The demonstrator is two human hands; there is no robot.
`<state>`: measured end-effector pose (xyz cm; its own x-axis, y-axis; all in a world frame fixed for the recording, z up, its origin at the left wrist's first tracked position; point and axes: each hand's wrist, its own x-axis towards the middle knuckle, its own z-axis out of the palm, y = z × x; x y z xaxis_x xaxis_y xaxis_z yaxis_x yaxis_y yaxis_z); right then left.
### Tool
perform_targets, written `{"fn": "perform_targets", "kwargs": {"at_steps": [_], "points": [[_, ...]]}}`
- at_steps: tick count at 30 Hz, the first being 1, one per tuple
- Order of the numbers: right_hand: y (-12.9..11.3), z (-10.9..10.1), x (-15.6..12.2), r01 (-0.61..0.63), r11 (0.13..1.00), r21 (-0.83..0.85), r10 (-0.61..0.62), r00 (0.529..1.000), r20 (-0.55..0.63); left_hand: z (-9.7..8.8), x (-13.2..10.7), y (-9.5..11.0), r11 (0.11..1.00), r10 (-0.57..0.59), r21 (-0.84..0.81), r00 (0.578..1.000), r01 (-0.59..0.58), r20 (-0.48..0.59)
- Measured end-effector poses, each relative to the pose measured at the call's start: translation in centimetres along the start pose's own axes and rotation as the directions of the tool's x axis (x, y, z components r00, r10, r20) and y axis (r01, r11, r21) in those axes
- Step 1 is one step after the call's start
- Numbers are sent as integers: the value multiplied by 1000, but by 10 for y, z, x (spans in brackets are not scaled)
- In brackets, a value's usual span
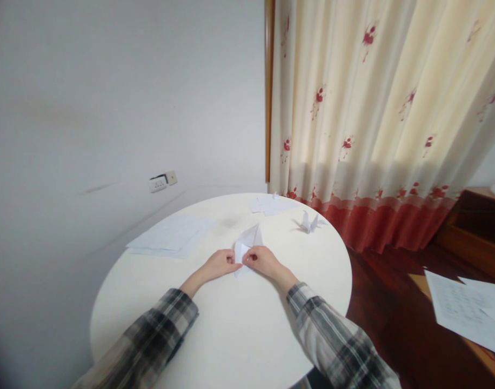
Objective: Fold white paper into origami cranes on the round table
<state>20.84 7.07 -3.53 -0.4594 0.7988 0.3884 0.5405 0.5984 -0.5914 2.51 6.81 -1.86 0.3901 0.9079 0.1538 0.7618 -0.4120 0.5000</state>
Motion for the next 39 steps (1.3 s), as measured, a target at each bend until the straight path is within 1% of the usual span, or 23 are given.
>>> {"fn": "perform_targets", "kwargs": {"at_steps": [4, 9, 12, 19, 27, 32, 39], "points": [[1, 0, 0, -1, 1000, 17, 1, 1000, -3, 1, 0, -1, 1000, 23, 20, 1000, -23, -1], [0, 0, 1, -12, 1000, 20, 12, 1000, -3, 3, -2, 2, 993, 82, 87, 995, -77, -55], [-1, 0, 2, -14, 1000, 19, 14, 1000, -1, 3, -3, 5, 991, 102, 97, 993, -95, -64], [2, 2, 3, 4, 1000, 8, -3, 1000, -8, 2, -4, 9, 976, 187, 128, 981, -178, -60], [2, 2, 3, 0, 1000, 4, 0, 1000, -22, 1, -7, 13, 977, 165, 137, 986, -162, -10], [0, 1, 3, -33, 999, 9, 33, 999, -17, 3, -6, 10, 961, 225, 173, 974, -218, -22], [2, 2, 3, -3, 1000, 2, 3, 999, -36, 4, -7, 8, 951, 264, 170, 964, -258, -14]]}}
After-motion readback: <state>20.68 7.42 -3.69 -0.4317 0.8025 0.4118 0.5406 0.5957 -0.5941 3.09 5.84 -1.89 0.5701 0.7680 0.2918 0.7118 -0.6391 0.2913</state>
